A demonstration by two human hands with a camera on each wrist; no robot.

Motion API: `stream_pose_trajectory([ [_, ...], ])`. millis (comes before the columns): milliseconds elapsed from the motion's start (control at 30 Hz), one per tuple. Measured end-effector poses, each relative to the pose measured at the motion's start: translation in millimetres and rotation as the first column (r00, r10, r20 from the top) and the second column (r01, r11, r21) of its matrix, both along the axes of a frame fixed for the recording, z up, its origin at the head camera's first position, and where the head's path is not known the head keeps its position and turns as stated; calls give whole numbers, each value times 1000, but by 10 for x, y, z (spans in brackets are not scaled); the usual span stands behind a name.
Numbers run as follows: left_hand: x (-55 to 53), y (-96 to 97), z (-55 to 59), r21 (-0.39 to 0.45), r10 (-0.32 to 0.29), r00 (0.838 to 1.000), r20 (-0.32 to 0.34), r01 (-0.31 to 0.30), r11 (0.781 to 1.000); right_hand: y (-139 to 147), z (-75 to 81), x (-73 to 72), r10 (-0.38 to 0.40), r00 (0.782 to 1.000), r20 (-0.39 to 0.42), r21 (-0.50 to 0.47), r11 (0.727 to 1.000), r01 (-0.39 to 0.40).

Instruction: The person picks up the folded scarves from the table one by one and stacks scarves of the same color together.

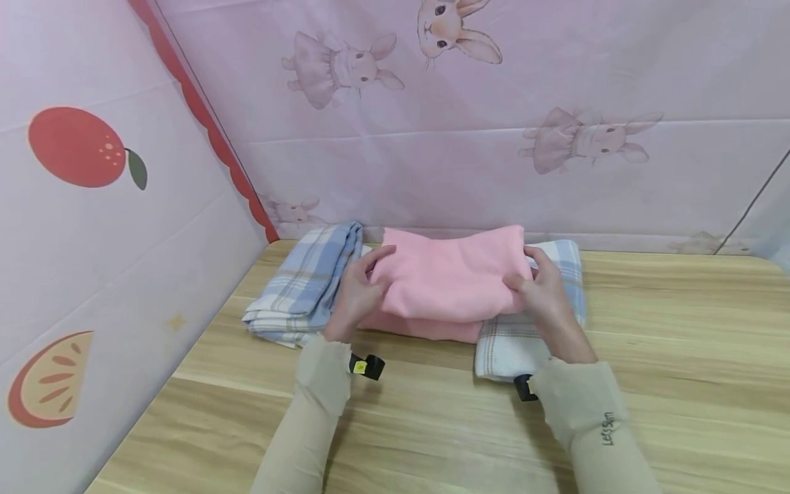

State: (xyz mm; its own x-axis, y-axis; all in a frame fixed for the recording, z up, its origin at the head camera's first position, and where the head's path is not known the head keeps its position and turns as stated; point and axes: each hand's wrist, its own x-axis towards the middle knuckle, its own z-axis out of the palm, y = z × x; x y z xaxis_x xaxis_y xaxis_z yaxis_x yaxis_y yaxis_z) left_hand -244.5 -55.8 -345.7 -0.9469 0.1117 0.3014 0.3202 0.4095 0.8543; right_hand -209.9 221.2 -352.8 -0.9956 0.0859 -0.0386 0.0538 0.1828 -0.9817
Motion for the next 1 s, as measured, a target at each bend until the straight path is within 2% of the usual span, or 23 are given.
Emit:
stream_pose_trajectory([
  [433,-25,-113,-33,33,16,999,-31,-15,999,-152,-10,-43,-10,1000,-7,-38,999,10],
  [1000,-63,-142,-25,5,14,999,-36,-14,1000,-176,-56,-64,-19,1000,-4,-39,999,19],
])
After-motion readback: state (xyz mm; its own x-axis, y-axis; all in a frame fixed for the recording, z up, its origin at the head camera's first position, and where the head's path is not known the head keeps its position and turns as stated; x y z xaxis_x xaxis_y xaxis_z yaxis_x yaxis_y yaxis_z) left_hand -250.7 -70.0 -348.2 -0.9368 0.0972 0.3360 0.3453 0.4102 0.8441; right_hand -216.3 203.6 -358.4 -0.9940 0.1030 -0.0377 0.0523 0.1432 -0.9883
